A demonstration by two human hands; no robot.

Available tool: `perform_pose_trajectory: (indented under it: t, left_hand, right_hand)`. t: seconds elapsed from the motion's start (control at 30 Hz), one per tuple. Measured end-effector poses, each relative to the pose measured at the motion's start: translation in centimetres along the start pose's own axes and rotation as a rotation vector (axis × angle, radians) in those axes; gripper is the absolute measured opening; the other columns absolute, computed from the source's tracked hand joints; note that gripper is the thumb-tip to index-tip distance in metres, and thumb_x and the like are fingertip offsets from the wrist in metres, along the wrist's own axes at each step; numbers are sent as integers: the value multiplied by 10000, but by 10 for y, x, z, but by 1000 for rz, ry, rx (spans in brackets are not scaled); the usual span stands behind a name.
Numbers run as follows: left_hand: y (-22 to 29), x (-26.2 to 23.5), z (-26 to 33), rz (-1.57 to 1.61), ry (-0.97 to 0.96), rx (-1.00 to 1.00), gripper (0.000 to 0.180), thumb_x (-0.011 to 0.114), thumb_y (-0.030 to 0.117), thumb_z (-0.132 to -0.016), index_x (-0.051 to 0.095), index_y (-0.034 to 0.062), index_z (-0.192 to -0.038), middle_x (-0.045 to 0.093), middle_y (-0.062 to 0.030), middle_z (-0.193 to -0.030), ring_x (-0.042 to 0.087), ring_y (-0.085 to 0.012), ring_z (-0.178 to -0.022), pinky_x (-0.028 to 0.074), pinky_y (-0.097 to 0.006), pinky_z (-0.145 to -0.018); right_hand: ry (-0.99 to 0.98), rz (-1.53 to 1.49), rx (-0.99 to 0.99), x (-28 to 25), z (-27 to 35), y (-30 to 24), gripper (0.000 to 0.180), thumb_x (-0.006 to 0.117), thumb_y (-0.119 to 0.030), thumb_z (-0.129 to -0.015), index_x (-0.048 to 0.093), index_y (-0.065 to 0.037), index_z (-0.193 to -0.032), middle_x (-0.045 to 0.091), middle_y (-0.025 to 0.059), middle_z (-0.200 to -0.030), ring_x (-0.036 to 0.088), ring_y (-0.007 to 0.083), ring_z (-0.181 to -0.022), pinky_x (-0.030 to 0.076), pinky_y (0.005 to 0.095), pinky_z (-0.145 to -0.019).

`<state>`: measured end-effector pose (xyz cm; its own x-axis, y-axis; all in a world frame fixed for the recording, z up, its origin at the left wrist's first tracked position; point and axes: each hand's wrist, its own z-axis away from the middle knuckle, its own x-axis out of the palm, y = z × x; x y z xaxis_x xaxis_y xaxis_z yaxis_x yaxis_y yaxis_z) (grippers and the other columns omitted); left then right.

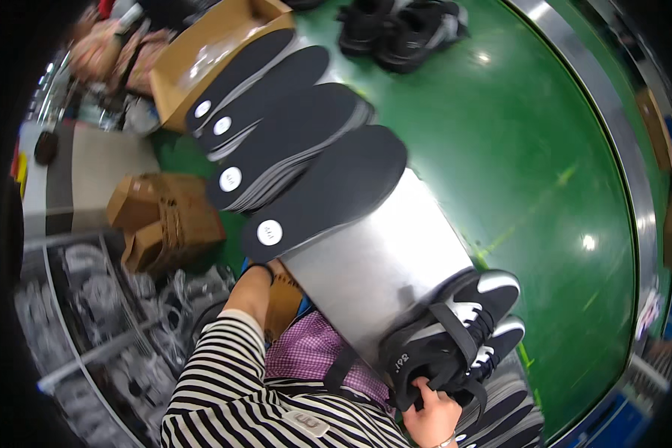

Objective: Inserting white insoles into black and white sneakers on a factory conveyor belt.

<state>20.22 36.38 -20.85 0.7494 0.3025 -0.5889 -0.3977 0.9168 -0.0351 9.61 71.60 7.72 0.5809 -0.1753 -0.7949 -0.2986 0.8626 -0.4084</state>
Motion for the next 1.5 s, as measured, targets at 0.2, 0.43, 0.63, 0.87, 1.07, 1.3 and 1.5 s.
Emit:
perform_pose_trajectory:
  t: [0.2, 0.43, 0.63, 0.87, 1.07, 1.3, 1.5]
  left_hand:
    - [37, -14, -3, 48, 180, 128, 429, 428, 374, -782, 568, 103, -1084, 484, -124, -1198, 454, -285, -1094, 336, -426, -920]
    - [63, -9, -53, -14, 424, 296, 421, 461, 344, -771, 542, 108, -1111, 449, -114, -1233, 403, -290, -1138, 312, -448, -935]
    - [69, -13, -84, -73, 640, 347, 425, 488, 318, -762, 521, 112, -1133, 419, -105, -1263, 360, -294, -1175, 291, -466, -948]
    - [38, -26, -56, 337, 850, 20, 443, 521, 288, -752, 495, 118, -1160, 384, -94, -1298, 309, -299, -1219, 267, -488, -963]
    - [3, 66, 20, 1085, 550, -1658, 744, 648, 336, -714, 263, 38, -1276, 352, -188, -1261, 343, -267, -1183, 267, -471, -956]
    - [-14, 127, -3, 1940, 328, -796, 964, 616, 434, -707, 15, 29, -1343, 393, -271, -1222, 409, -376, -1130, 345, -390, -945]
    - [-28, 89, 18, 1870, 425, -644, 635, 556, 394, -736, 364, 21, -1212, 433, -272, -1184, 435, -386, -1095, 368, -406, -924]
  right_hand:
    - [14, 21, -52, -2, -3, -7, 270, 675, -208, -636, 567, -70, -841, 576, 156, -644, 586, 318, -606, 456, 352, -551]
    - [-10, 48, 1, -5, -3, -13, 262, 654, -230, -735, 579, -62, -922, 566, 204, -630, 578, 337, -553, 453, 352, -517]
    - [-26, 31, 27, 0, -2, -12, 309, 696, -242, -706, 574, -61, -925, 557, 176, -600, 548, 261, -501, 441, 313, -504]
    - [-100, 74, 117, -1, -2, -13, 352, 720, -223, -692, 569, -35, -949, 614, 202, -725, 619, 256, -643, 475, 319, -626]
    - [-95, -40, 214, 2, 0, -16, 386, 736, -222, -675, 574, -24, -964, 626, 206, -801, 616, 217, -728, 464, 307, -699]
    - [-96, -57, 72, 0, 7, -18, 356, 686, -214, -733, 568, 6, -986, 631, 133, -796, 558, 187, -697, 441, 300, -689]
    - [-62, 2, -51, 1, 5, 2, 335, 659, -223, -753, 570, 8, -978, 619, 109, -796, 537, 166, -707, 428, 297, -694]
